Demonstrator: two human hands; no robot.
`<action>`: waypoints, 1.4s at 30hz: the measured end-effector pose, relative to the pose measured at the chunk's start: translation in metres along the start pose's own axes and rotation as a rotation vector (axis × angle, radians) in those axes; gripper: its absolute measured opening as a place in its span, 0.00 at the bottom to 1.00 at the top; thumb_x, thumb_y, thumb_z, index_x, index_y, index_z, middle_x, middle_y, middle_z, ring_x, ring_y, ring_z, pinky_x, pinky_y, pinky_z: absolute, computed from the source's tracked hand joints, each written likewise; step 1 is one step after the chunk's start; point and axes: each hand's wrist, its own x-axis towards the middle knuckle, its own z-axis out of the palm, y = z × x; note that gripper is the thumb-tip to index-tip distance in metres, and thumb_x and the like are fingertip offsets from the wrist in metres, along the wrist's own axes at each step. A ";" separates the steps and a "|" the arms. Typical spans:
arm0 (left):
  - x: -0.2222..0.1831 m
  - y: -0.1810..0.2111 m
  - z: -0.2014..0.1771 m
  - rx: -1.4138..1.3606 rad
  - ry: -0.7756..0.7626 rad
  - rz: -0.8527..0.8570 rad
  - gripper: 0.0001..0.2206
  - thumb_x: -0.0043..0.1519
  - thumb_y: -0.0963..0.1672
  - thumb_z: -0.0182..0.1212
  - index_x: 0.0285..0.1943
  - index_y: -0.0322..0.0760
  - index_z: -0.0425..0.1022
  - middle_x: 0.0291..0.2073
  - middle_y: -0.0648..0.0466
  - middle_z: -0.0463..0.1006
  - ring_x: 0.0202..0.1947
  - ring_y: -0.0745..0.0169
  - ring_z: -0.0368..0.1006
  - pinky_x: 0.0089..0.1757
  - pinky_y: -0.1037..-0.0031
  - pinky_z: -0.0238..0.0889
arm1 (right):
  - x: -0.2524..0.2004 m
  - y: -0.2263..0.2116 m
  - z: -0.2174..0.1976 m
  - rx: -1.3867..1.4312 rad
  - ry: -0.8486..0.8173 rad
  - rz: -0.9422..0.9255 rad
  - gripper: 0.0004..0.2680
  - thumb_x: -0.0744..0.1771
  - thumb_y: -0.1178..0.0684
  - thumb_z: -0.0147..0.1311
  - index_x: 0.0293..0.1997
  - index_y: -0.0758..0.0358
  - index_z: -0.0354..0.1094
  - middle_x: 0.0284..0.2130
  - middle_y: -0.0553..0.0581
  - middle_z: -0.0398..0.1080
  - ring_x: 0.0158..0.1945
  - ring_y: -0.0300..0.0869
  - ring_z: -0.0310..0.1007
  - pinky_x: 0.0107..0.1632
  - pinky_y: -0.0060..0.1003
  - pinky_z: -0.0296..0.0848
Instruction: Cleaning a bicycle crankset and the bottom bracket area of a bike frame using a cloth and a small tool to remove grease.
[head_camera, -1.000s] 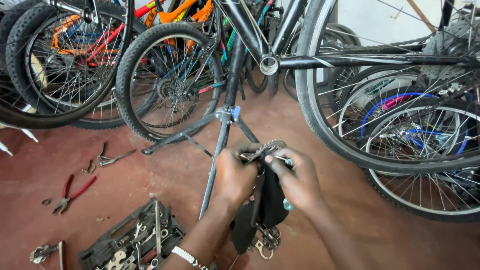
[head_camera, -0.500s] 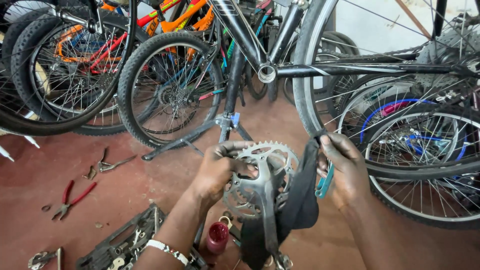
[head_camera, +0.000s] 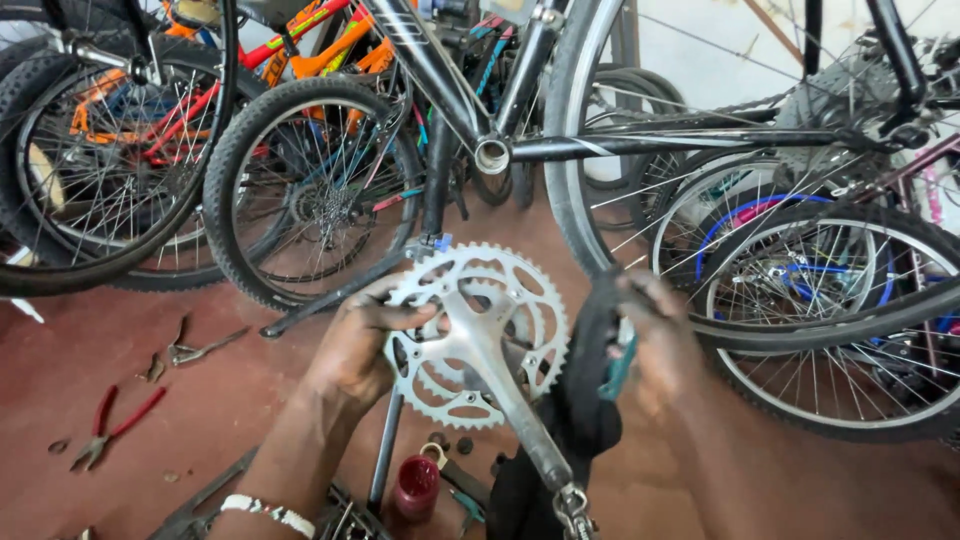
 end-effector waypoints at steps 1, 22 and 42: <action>0.001 -0.001 0.000 0.001 -0.006 0.004 0.19 0.41 0.31 0.61 0.44 0.26 0.76 0.34 0.33 0.75 0.36 0.47 0.72 0.40 0.65 0.65 | -0.005 0.000 0.006 0.003 0.003 -0.006 0.06 0.64 0.58 0.47 0.42 0.52 0.65 0.26 0.53 0.57 0.25 0.41 0.60 0.22 0.28 0.59; 0.000 -0.001 -0.007 -0.068 -0.058 -0.030 0.14 0.46 0.35 0.64 0.42 0.30 0.75 0.29 0.43 0.75 0.29 0.48 0.76 0.34 0.62 0.73 | -0.032 -0.002 0.035 0.303 -0.236 0.100 0.09 0.61 0.55 0.61 0.22 0.68 0.66 0.15 0.56 0.63 0.21 0.39 0.68 0.27 0.28 0.70; 0.028 -0.019 -0.110 0.688 0.134 0.064 0.07 0.55 0.38 0.57 0.38 0.25 0.78 0.25 0.50 0.78 0.24 0.65 0.70 0.29 0.77 0.64 | 0.002 0.343 0.013 0.405 -0.504 0.922 0.06 0.59 0.57 0.45 0.22 0.69 0.66 0.18 0.61 0.65 0.21 0.46 0.59 0.27 0.36 0.58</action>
